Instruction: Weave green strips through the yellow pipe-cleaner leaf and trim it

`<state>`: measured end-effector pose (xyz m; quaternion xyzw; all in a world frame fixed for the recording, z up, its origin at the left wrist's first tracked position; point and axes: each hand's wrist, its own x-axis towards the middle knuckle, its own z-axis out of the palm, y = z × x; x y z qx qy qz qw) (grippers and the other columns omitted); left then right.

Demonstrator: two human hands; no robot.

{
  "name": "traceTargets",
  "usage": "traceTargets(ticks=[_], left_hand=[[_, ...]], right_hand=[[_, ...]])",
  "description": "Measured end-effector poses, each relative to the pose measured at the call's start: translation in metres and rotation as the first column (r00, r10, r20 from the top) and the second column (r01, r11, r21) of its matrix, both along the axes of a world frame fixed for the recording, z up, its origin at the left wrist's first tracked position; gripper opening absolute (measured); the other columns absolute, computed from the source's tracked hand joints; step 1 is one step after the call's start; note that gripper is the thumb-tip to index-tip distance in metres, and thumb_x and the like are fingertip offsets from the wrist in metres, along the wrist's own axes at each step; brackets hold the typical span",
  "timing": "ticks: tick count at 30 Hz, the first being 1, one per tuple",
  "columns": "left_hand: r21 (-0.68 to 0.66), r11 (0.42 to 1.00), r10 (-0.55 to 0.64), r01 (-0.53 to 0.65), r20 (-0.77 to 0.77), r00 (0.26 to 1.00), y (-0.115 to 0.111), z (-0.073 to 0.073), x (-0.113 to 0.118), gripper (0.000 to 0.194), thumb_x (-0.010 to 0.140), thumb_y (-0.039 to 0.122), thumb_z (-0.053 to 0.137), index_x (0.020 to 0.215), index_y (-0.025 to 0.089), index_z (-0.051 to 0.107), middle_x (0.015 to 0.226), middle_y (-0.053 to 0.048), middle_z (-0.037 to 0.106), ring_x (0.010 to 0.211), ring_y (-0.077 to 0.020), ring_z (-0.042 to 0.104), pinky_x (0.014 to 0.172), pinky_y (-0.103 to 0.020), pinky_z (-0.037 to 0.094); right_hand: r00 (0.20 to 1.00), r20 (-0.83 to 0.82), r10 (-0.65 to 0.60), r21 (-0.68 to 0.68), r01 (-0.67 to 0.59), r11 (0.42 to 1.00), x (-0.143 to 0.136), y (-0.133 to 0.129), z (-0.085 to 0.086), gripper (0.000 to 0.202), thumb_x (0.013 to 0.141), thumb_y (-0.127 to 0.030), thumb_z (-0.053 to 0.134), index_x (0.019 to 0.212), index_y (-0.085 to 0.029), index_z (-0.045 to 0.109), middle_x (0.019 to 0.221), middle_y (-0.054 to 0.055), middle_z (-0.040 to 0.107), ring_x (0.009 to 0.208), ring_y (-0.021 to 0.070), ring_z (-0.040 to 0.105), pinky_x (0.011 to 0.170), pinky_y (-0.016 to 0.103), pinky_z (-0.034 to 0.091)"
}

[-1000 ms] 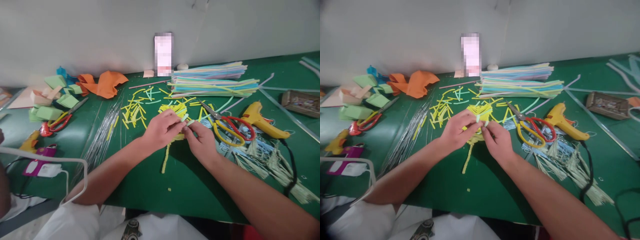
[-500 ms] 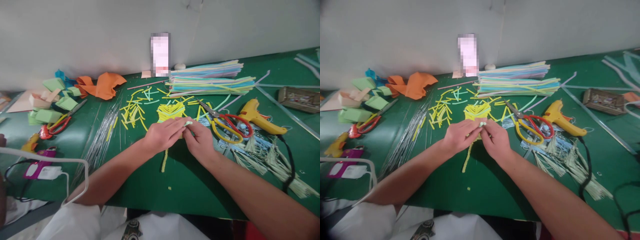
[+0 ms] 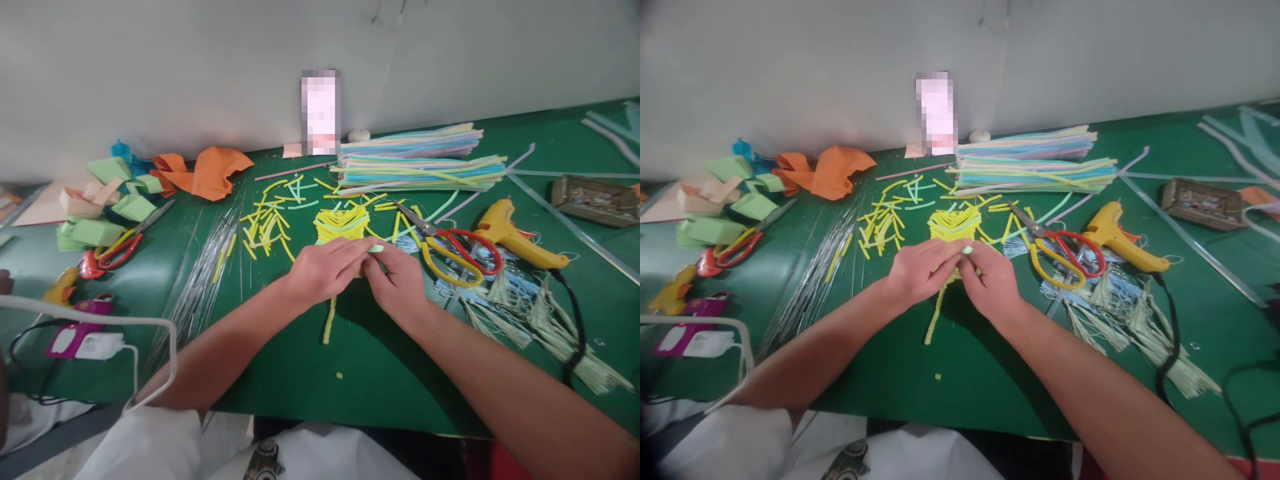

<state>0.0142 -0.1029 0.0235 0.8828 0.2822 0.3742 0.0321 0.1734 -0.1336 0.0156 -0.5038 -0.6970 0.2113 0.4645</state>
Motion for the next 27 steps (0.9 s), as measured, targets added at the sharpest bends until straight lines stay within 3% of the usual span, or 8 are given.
traceTargets(ticks=[4,7,11,17,22,27], left_hand=[[0.022,0.999,0.049,-0.049,0.001,0.999,-0.003,0.003,0.002,0.029,0.098,0.032,0.046,0.113,0.017,0.065,0.086,-0.003,0.075,0.076,-0.0098,0.070,0.062,-0.017,0.051],[0.038,0.997,0.072,-0.072,0.017,0.997,-0.005,0.007,0.004,0.024,0.097,0.030,0.049,0.104,0.017,0.068,0.075,-0.002,0.072,0.068,-0.0092,0.067,0.057,-0.018,0.047],[-0.055,0.992,0.118,-0.114,0.068,0.991,-0.001,0.014,0.004,0.019,0.093,0.028,0.054,0.087,0.019,0.069,0.075,-0.002,0.067,0.068,-0.0101,0.062,0.060,-0.021,0.047],[-0.268,0.963,0.094,-0.019,0.271,0.958,0.002,0.025,0.002,0.014,0.089,0.023,0.058,0.077,0.017,0.062,0.071,0.000,0.065,0.066,-0.0092,0.060,0.065,-0.023,0.050],[-0.492,0.863,0.121,0.117,0.425,0.897,-0.002,0.029,0.004,0.015,0.089,0.026,0.059,0.077,0.017,0.059,0.063,0.003,0.064,0.056,-0.0075,0.062,0.060,-0.020,0.053],[-0.622,0.730,0.159,0.281,0.556,0.816,-0.003,0.029,0.007,0.018,0.089,0.030,0.060,0.077,0.017,0.061,0.062,0.002,0.064,0.054,-0.0085,0.064,0.056,-0.020,0.055]], right_hand=[[1.000,0.025,0.010,0.051,-0.012,0.999,0.001,0.001,-0.003,0.019,0.088,-0.025,0.043,0.072,-0.024,0.054,0.069,0.003,0.062,0.067,0.0175,0.058,0.063,0.031,0.045],[0.999,0.044,0.032,0.057,-0.035,0.998,0.001,0.002,-0.005,0.018,0.087,-0.024,0.045,0.070,-0.023,0.052,0.067,0.003,0.060,0.064,0.0166,0.055,0.060,0.030,0.043],[0.997,0.015,0.074,-0.095,-0.072,0.993,0.000,0.005,-0.009,0.015,0.085,-0.028,0.050,0.072,-0.021,0.054,0.066,0.001,0.059,0.061,0.0144,0.052,0.057,0.028,0.040],[0.984,-0.021,0.177,-0.330,-0.173,0.928,-0.003,0.015,-0.020,0.010,0.078,-0.029,0.058,0.079,-0.019,0.059,0.069,-0.001,0.058,0.060,0.0120,0.048,0.056,0.027,0.038],[0.977,0.023,0.210,-0.392,-0.184,0.901,-0.008,0.018,-0.024,0.020,0.074,-0.033,0.063,0.068,-0.021,0.048,0.060,-0.004,0.049,0.055,0.0104,0.044,0.053,0.026,0.034],[0.982,0.118,0.146,-0.410,-0.086,0.908,-0.015,0.016,-0.024,0.029,0.074,-0.040,0.063,0.065,-0.022,0.042,0.058,-0.004,0.048,0.052,0.0112,0.043,0.051,0.027,0.031]])
